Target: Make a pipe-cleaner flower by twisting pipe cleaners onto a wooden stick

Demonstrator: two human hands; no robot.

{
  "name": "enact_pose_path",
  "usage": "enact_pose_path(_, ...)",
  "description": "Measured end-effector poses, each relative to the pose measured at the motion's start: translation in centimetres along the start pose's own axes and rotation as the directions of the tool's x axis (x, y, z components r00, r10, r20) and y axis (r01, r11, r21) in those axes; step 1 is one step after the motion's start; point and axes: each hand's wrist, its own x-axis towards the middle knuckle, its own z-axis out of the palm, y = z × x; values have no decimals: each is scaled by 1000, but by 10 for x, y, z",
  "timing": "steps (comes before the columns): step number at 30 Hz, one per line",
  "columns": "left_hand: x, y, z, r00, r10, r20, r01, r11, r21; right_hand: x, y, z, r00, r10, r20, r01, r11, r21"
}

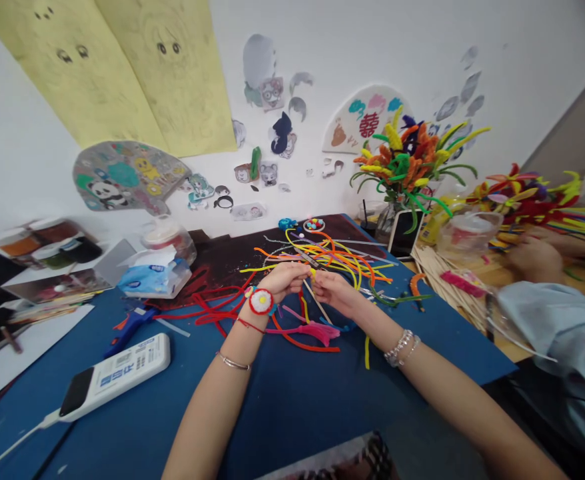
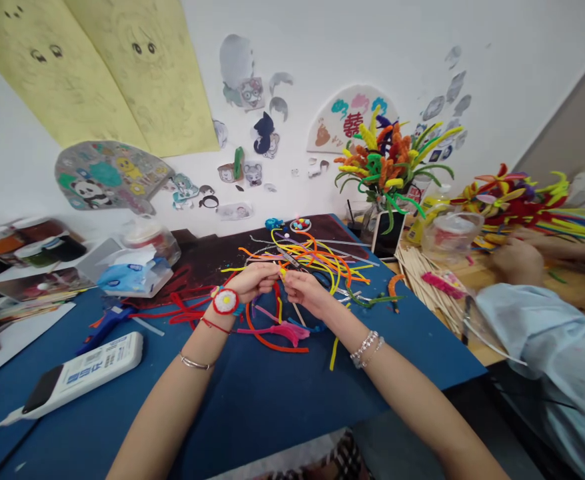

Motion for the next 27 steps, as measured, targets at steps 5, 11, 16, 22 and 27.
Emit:
enact_pose_path(5,3,-1,-7,969,238,-66,-180,863,473,-1,-2,1,998,65,15,-66,992,104)
enact_pose_path(11,-6,7,0,841,515,166,-320,227,920,3,0,-5,988,146,59,-153,978,142)
enact_pose_path(16,-10,5,2,871,453,188,-164,-90,982,4,0,-4,997,72,-29,-74,994,-85)
enact_pose_path(22,-6,-5,-2,903,399,158,-58,-252,966,0,3,2,878,-468,-98,132,435,-891)
enact_pose_path(27,1,-17,2,915,368,166,-62,-279,958,-2,6,-3,847,-519,116,37,-161,-986)
